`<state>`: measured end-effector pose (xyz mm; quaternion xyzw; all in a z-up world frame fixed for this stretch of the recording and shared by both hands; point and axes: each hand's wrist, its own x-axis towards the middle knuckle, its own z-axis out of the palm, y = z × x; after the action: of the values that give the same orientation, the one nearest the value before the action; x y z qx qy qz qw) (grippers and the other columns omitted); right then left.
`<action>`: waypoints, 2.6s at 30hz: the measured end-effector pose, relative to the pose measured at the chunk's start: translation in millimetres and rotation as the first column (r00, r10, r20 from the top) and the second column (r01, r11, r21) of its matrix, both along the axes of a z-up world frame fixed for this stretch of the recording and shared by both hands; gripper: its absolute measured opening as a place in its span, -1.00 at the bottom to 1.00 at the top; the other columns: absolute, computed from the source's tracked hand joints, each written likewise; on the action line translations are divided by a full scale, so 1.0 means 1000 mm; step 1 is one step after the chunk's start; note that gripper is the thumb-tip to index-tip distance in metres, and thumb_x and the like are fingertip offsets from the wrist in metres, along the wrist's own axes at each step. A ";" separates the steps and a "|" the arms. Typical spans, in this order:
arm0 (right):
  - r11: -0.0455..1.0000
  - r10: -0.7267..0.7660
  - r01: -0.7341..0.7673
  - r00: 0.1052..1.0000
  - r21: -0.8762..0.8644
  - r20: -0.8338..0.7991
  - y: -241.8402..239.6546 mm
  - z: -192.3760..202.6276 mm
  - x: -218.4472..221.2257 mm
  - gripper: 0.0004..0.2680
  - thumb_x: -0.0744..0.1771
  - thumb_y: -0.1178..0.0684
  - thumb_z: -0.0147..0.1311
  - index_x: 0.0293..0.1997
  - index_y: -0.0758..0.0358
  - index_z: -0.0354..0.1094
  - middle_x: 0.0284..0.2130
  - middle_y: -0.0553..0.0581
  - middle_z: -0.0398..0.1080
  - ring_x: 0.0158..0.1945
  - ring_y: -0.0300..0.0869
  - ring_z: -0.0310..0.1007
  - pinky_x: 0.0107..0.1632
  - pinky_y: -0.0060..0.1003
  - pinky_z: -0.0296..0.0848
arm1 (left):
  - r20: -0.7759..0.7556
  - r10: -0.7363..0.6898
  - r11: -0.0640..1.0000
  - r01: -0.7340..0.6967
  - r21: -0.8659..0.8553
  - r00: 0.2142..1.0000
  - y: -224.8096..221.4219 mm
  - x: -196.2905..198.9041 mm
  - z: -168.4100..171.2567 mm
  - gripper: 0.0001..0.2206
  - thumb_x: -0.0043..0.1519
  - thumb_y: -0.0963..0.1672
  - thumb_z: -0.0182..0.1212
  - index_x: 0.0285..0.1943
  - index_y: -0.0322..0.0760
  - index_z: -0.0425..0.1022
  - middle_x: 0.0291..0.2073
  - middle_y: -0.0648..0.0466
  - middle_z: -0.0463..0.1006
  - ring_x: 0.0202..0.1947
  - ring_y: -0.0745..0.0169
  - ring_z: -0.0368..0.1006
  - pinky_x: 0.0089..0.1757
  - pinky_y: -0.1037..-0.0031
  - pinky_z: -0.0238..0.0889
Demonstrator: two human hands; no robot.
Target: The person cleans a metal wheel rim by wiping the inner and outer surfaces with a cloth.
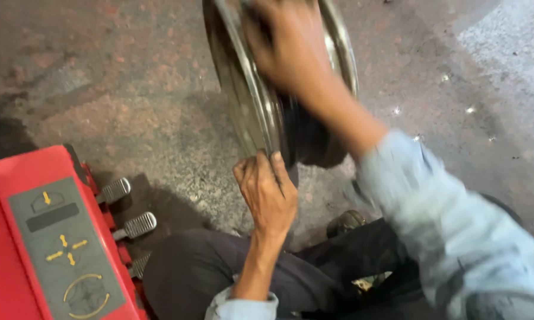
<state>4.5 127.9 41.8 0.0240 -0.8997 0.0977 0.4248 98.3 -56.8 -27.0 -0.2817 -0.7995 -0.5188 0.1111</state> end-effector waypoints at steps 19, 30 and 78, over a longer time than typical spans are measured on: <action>0.997 -0.080 0.083 0.964 0.000 0.254 -0.071 0.020 0.104 -0.87 0.37 0.15 0.20 -0.01 0.30 0.52 -0.47 0.12 0.41 -0.33 0.00 0.34 -0.08 0.02 0.19 | -0.104 -0.027 0.999 0.024 -0.026 0.994 0.020 -0.084 0.038 -0.53 0.60 -0.01 -0.36 0.64 -0.30 -0.04 0.61 -0.03 0.04 0.60 -0.07 0.01 0.51 0.12 -0.29; 0.998 -0.058 0.056 0.977 0.015 0.204 -0.062 0.017 0.084 -0.87 0.38 0.13 0.19 0.00 0.28 0.51 -0.34 0.16 0.47 -0.22 0.02 0.38 -0.03 -0.08 0.23 | 0.022 -0.068 0.992 0.065 0.104 0.997 0.024 -0.099 0.039 -0.54 0.62 -0.02 -0.39 0.67 -0.25 0.00 0.60 0.00 0.07 0.59 -0.04 -0.05 0.51 0.17 -0.28; 0.971 0.074 -0.021 0.973 -0.237 0.218 -0.047 0.020 0.059 -0.92 0.38 0.16 0.14 -0.08 0.29 0.47 -0.41 0.17 0.39 -0.28 -0.02 0.34 -0.18 -0.10 0.26 | 0.025 -0.082 0.992 0.079 0.094 0.996 0.029 -0.097 0.044 -0.53 0.59 -0.04 -0.40 0.63 -0.31 0.06 0.61 -0.09 0.13 0.64 -0.04 0.01 0.55 0.14 -0.18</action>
<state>63.5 81.0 61.8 -0.0156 -0.9234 0.2151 0.3176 1.6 -27.7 17.5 -0.3007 -0.7639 -0.5636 0.0916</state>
